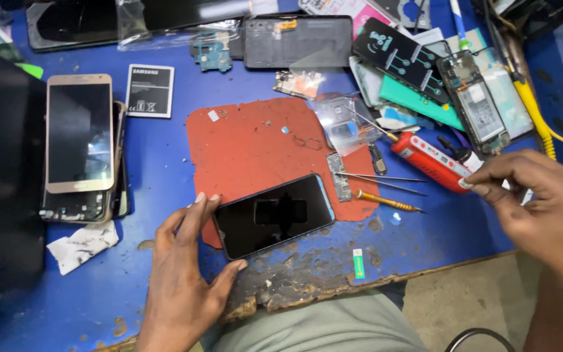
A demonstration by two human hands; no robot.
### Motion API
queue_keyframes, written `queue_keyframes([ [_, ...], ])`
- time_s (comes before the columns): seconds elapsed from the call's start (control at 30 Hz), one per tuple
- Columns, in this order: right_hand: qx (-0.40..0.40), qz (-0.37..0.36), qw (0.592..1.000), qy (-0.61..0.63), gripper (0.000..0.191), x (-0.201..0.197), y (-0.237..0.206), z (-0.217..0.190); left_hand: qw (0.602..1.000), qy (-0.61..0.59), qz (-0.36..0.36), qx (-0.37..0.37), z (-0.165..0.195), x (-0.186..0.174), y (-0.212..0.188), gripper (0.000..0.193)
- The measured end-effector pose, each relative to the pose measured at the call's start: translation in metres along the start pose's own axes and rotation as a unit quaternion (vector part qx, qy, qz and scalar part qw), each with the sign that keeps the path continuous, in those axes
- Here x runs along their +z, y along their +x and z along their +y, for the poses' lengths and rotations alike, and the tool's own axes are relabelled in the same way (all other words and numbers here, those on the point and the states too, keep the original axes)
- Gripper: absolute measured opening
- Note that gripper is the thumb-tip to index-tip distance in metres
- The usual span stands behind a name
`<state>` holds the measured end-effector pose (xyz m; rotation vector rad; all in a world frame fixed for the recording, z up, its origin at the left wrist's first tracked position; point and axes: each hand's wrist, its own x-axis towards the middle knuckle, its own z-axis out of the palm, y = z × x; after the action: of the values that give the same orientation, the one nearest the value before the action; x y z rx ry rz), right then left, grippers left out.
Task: The person uses tweezers to remove a metal bracket from a disassembled smartphone, then wipes the screen with a cloth. The person places the phone on the table and turns it on, showing the home screen.
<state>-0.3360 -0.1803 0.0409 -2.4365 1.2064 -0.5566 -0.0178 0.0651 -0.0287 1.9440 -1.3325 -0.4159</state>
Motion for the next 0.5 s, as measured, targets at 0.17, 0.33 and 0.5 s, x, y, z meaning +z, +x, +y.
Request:
queue_keyframes([
  [0.17,-0.016,-0.044,0.998,-0.036,0.018,0.001,-0.007,0.01,1.0,-0.006,0.0,-0.01,-0.001,0.004,0.0,0.108],
  [0.33,-0.05,-0.07,0.994,-0.072,0.025,0.004,-0.012,0.011,0.999,-0.036,0.027,0.013,0.0,0.003,-0.005,0.102],
  [0.5,-0.134,0.001,0.988,-0.081,0.026,0.006,-0.01,-0.001,0.992,-0.091,0.058,0.06,0.004,0.0,-0.007,0.092],
])
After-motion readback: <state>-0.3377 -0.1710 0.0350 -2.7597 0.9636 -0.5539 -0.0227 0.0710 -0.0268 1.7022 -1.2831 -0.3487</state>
